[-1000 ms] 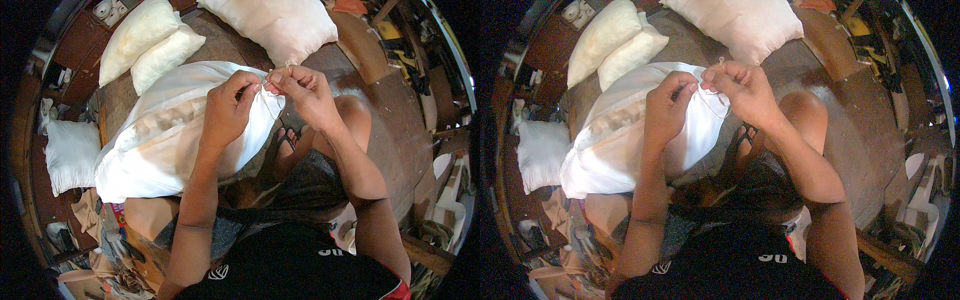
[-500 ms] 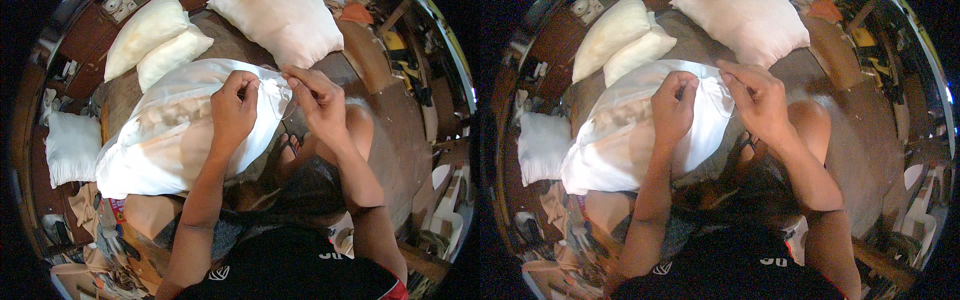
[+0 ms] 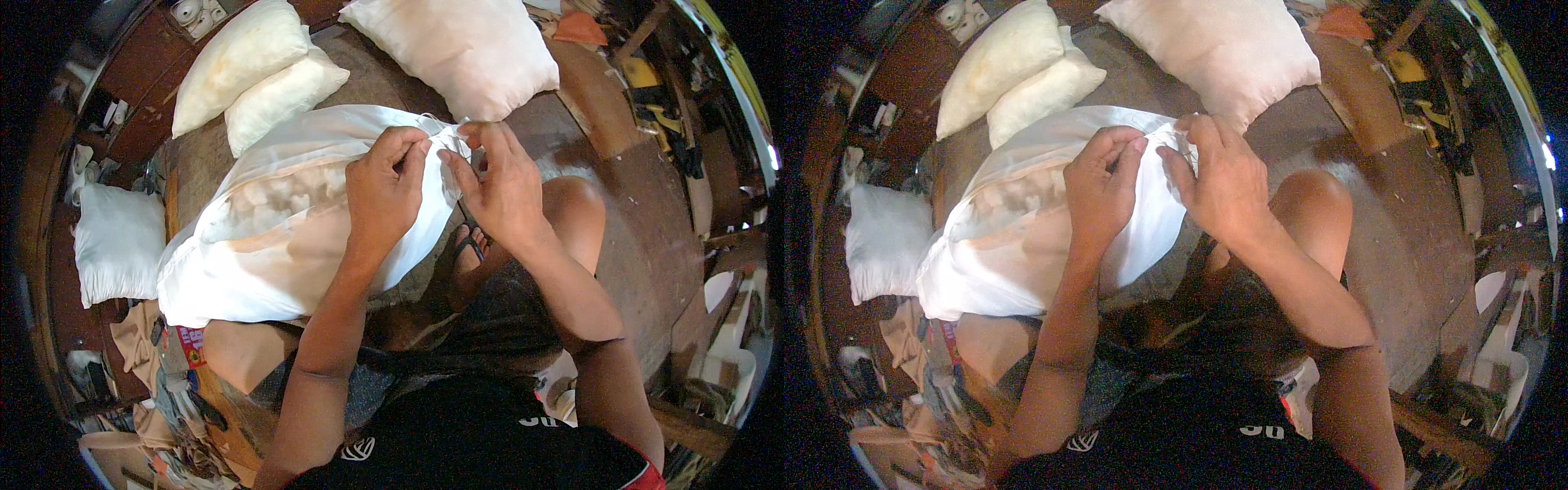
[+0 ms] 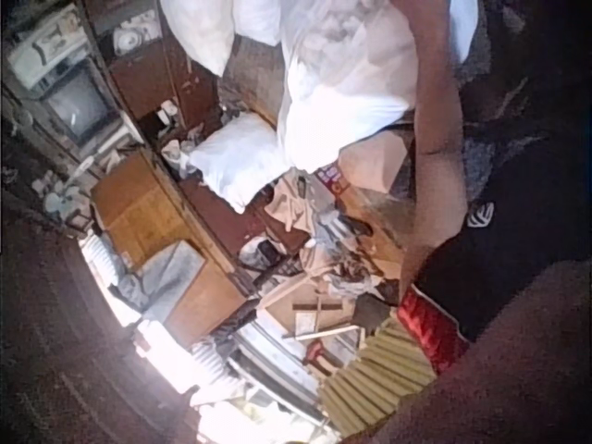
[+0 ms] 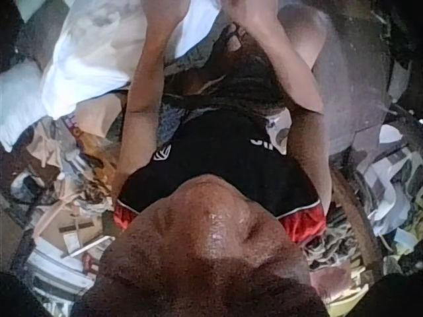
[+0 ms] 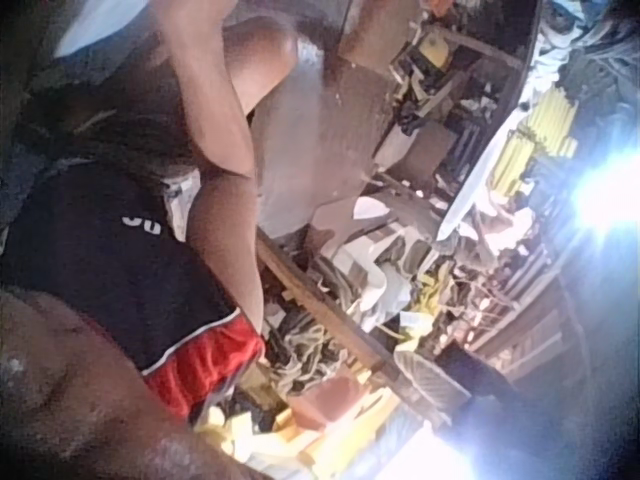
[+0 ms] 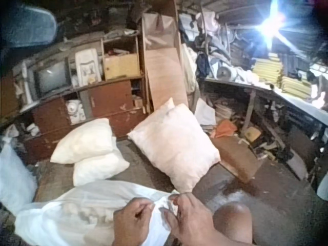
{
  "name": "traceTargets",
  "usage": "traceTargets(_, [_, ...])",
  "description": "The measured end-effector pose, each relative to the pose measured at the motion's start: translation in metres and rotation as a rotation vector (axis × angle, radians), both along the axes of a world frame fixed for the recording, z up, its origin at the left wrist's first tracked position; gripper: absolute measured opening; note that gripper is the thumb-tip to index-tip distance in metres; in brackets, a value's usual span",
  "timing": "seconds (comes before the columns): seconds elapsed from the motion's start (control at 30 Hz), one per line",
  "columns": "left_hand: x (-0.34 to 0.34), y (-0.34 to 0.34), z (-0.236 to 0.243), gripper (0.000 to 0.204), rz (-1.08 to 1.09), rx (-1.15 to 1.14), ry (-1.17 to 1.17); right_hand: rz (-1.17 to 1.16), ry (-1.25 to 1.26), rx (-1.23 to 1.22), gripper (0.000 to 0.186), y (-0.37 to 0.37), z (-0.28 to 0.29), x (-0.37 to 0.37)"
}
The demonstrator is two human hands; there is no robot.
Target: The person hand-sews the opening of a white pillow using a needle and thread. They pull the thread tight to close the seam and then use scissors to cut the excess thread.
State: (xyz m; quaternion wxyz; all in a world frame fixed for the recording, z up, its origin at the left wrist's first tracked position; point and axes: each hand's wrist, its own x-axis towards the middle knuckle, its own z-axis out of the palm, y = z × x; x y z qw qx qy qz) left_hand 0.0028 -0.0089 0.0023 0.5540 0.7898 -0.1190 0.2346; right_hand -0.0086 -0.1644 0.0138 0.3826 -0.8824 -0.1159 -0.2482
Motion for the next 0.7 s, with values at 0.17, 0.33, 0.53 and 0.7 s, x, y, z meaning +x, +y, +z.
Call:
traceTargets(0.17, [-0.001, -0.001, 0.002, 0.005, 0.018, 0.009, 0.052, 0.068, -0.035, -0.111, 0.014, -0.004, -0.003, -0.001])
traceTargets(0.33, [0.013, 0.013, -0.010, 0.006, 0.243, 0.116, -0.123, 0.430, 0.266, -0.020, 0.011, -0.006, 0.017, -0.040])
traceTargets(0.53, [0.020, 0.036, -0.007, 0.010, 0.197, -0.117, 0.026, 1.013, 0.538, 0.076, 0.008, -0.012, 0.039, -0.053])
traceTargets(0.7, [0.017, 0.025, -0.002, 0.010, 0.253, -0.013, 0.046, 1.746, 0.180, 0.425, 0.014, -0.042, 0.054, -0.028])
